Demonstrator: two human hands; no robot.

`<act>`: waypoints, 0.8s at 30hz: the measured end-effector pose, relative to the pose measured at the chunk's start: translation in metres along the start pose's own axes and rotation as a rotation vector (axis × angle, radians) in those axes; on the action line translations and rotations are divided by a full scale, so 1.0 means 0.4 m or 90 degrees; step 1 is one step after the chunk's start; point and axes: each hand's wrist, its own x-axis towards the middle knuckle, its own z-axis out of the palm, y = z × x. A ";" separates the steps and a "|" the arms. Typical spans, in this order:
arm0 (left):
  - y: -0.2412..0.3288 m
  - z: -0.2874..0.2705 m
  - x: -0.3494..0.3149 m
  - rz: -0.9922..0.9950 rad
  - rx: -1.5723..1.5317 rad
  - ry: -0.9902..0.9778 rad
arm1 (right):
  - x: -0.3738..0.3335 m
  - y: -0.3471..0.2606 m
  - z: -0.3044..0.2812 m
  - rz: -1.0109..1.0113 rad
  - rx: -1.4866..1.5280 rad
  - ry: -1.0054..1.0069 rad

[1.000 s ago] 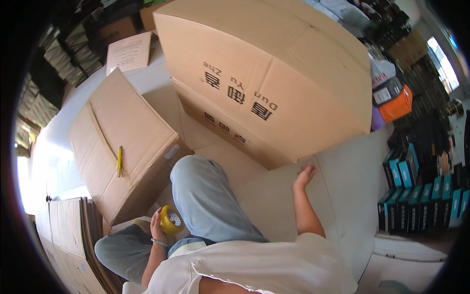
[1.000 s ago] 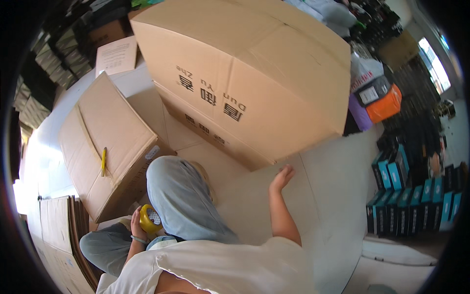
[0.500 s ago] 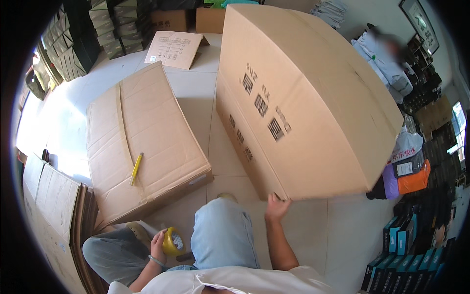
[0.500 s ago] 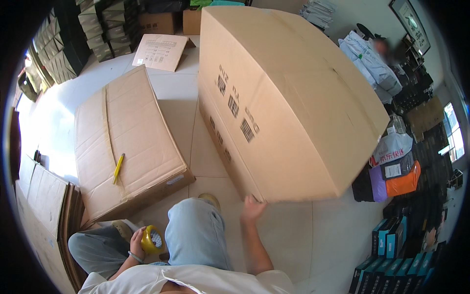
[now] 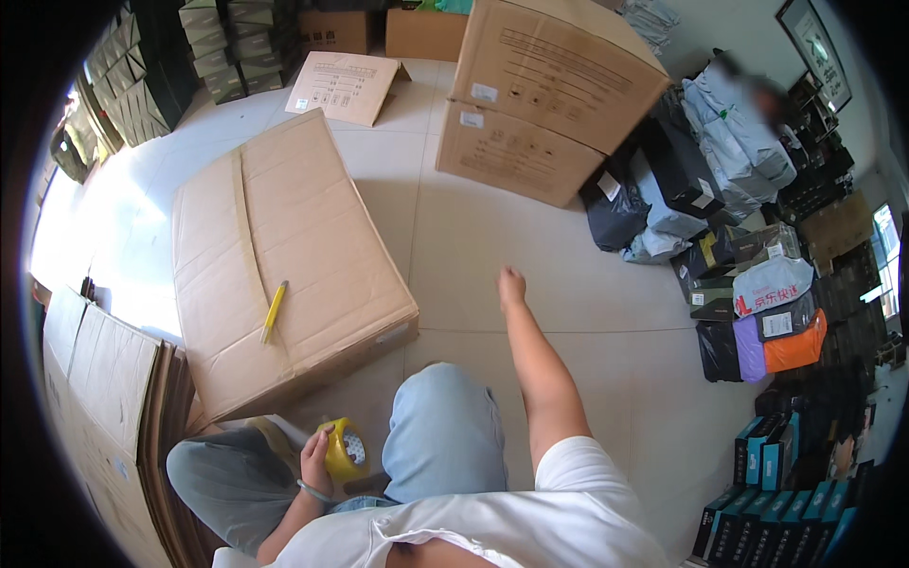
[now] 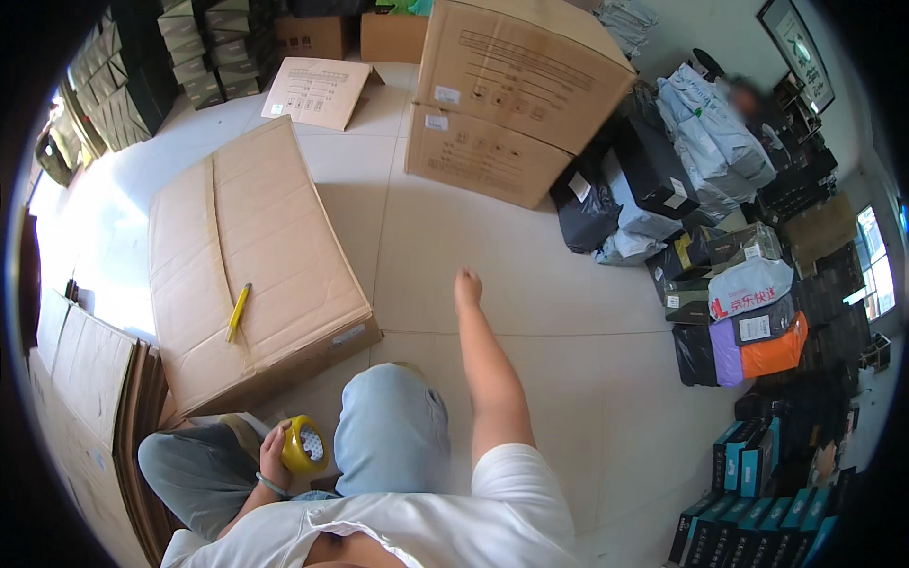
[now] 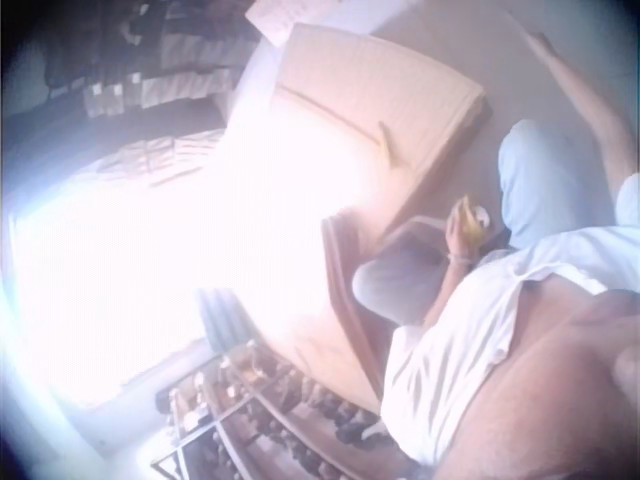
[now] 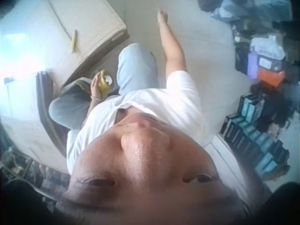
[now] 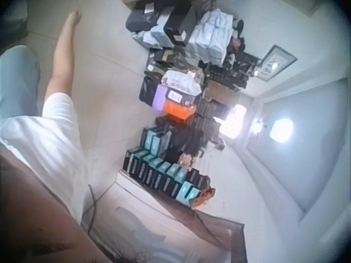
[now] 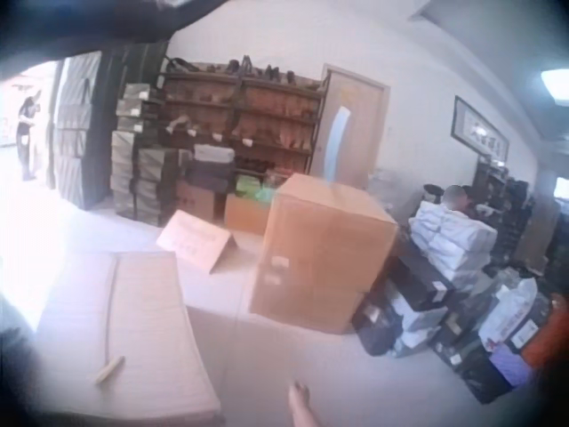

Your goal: The person assembles a flat cardboard box, folds the flaps, and secures the seams with yellow packing tape using a utility knife to cut the tape. The person repeats the process for multiple boxes in a warehouse setting.

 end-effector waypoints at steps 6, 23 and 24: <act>0.011 -0.010 -0.051 0.030 0.006 -0.017 | -0.247 0.222 -0.228 0.063 0.009 0.016; 0.037 -0.061 -0.127 0.151 0.010 -0.039 | -0.590 -0.365 0.274 -0.337 -0.867 -0.260; 0.034 -0.069 -0.128 0.145 0.008 -0.032 | -0.579 -0.330 0.308 -0.333 -0.851 -0.206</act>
